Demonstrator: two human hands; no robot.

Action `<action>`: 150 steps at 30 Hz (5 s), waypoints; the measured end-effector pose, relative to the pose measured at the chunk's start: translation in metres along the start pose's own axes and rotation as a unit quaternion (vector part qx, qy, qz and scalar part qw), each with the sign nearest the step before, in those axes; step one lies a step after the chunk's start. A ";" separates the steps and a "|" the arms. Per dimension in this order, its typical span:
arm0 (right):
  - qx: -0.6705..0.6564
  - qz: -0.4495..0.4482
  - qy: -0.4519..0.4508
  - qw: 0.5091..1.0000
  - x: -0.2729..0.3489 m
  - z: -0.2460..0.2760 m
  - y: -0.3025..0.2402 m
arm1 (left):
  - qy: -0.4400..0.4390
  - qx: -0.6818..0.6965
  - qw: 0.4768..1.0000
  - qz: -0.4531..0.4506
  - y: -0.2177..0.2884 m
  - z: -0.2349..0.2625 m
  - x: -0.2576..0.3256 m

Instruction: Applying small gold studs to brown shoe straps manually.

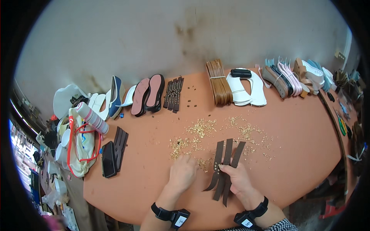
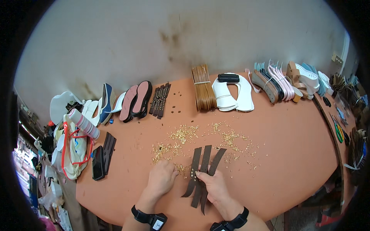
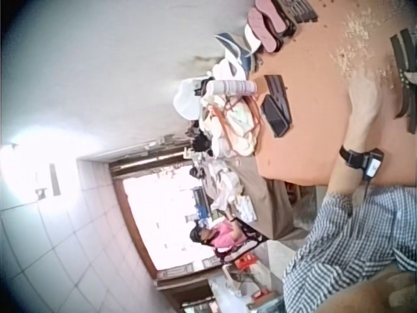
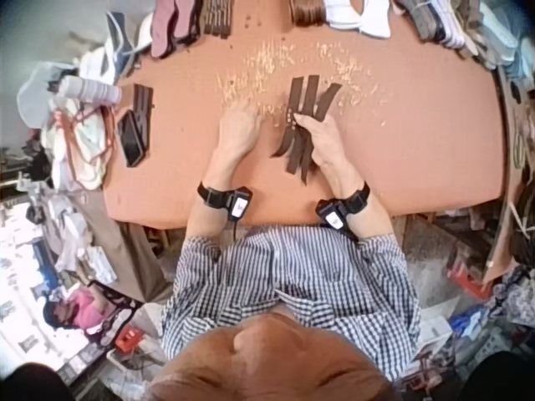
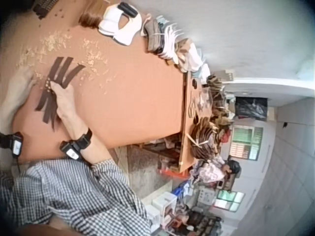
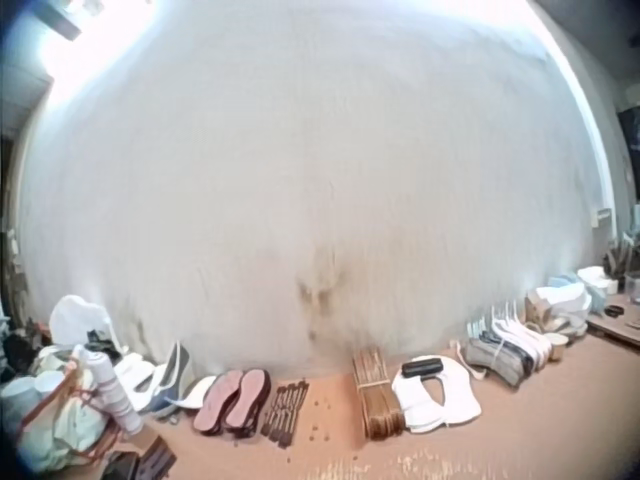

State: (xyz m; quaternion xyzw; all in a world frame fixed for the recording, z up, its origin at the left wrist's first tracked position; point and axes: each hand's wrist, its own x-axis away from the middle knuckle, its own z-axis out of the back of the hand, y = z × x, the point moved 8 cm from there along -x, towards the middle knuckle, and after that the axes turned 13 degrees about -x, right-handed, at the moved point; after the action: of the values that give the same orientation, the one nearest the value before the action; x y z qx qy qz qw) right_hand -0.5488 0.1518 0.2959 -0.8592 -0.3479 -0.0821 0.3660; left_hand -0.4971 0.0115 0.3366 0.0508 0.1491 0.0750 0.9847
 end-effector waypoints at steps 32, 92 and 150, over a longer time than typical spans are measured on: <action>-0.005 -0.003 -0.024 1.000 0.000 -0.004 0.001 | -0.061 -0.002 0.998 0.007 0.002 0.000 0.002; 0.071 -0.012 -0.111 0.991 0.020 -0.020 0.010 | 0.056 0.499 0.861 0.076 0.021 0.020 0.011; 0.274 0.073 -0.125 0.951 0.024 -0.026 0.005 | -0.096 0.750 0.641 0.130 0.016 -0.017 0.017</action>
State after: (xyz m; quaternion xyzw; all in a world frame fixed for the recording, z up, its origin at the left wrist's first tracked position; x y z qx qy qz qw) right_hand -0.5247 0.1444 0.3217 -0.7524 -0.3362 0.1511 0.5459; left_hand -0.4879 0.0313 0.3172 0.7978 0.0507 0.0591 0.5978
